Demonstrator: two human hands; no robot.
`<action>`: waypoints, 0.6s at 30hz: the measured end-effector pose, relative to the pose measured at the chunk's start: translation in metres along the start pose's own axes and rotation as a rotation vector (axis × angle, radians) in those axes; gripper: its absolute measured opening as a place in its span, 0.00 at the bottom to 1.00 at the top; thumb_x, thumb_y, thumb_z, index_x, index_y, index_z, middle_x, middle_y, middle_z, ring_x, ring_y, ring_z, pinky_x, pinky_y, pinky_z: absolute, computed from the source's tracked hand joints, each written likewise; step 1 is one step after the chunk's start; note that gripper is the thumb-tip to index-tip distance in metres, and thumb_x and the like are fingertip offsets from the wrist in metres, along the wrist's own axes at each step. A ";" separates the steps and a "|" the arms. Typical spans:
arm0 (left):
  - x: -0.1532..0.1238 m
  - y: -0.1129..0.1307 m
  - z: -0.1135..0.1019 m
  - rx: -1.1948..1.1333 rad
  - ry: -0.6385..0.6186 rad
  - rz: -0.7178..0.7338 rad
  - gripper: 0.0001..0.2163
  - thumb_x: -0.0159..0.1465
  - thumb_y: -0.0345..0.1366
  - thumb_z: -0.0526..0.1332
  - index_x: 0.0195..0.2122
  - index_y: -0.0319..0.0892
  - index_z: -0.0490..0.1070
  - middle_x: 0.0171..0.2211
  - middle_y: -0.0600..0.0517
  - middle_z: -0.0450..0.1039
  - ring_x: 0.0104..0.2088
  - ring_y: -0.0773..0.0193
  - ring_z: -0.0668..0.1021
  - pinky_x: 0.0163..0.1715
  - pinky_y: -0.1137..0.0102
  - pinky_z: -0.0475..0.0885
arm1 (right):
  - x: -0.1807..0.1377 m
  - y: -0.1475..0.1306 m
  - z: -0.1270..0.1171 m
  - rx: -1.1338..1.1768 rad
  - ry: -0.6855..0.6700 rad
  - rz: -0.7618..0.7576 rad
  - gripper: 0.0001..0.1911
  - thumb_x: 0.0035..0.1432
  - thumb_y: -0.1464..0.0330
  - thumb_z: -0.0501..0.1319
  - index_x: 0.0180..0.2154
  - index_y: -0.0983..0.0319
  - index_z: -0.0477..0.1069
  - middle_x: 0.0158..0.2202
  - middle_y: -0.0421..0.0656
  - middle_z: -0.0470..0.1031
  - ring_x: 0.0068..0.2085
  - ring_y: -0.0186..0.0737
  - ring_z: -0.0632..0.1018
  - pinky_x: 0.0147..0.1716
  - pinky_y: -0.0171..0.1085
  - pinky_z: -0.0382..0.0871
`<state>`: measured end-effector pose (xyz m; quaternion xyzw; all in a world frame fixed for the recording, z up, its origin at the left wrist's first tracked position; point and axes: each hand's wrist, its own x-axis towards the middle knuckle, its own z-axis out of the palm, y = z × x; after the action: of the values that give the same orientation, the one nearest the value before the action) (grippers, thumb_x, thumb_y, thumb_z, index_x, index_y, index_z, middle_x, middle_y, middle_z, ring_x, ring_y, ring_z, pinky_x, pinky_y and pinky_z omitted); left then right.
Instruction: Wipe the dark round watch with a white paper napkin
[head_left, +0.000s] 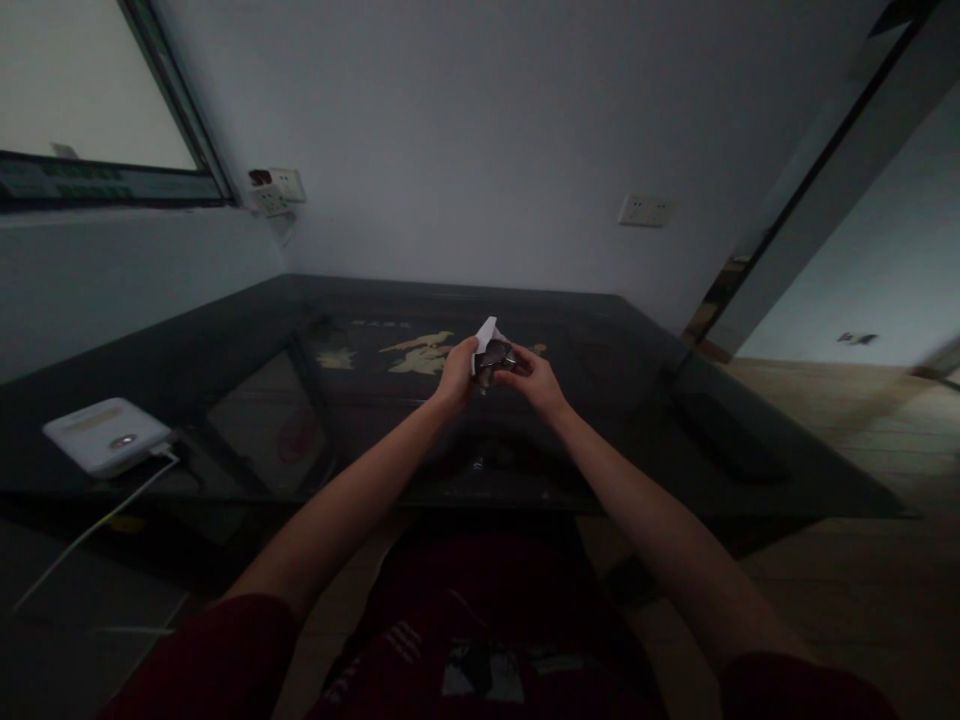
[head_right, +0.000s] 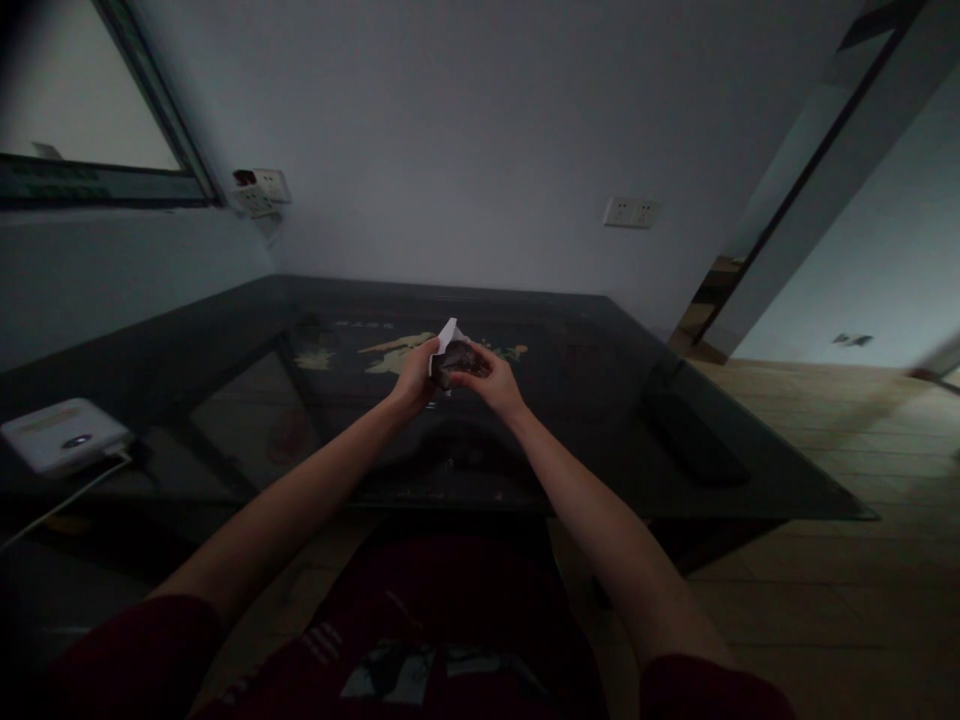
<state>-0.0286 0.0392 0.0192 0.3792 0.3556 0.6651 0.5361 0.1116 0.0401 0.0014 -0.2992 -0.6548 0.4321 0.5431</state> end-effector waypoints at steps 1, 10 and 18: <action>-0.003 -0.003 0.002 -0.013 0.007 0.014 0.07 0.61 0.35 0.55 0.29 0.40 0.70 0.27 0.51 0.72 0.27 0.67 0.73 0.29 0.74 0.68 | 0.001 0.000 -0.001 0.004 0.016 0.004 0.38 0.33 0.53 0.75 0.48 0.58 0.74 0.48 0.45 0.78 0.52 0.51 0.76 0.58 0.51 0.66; -0.033 -0.019 0.015 0.080 -0.043 0.188 0.13 0.64 0.43 0.58 0.49 0.49 0.69 0.52 0.49 0.72 0.53 0.62 0.72 0.47 0.71 0.69 | 0.008 0.005 -0.013 0.028 0.189 0.024 0.37 0.34 0.52 0.74 0.47 0.61 0.73 0.48 0.48 0.78 0.51 0.48 0.77 0.55 0.48 0.69; -0.002 -0.004 -0.002 0.098 -0.018 0.086 0.06 0.60 0.38 0.60 0.31 0.41 0.72 0.28 0.52 0.73 0.30 0.65 0.74 0.32 0.73 0.70 | 0.001 0.003 -0.002 0.020 0.061 0.022 0.37 0.30 0.58 0.77 0.46 0.59 0.75 0.47 0.46 0.79 0.50 0.49 0.78 0.56 0.50 0.68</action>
<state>-0.0282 0.0375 0.0150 0.4258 0.3665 0.6658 0.4911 0.1129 0.0430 -0.0010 -0.3142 -0.6304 0.4351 0.5609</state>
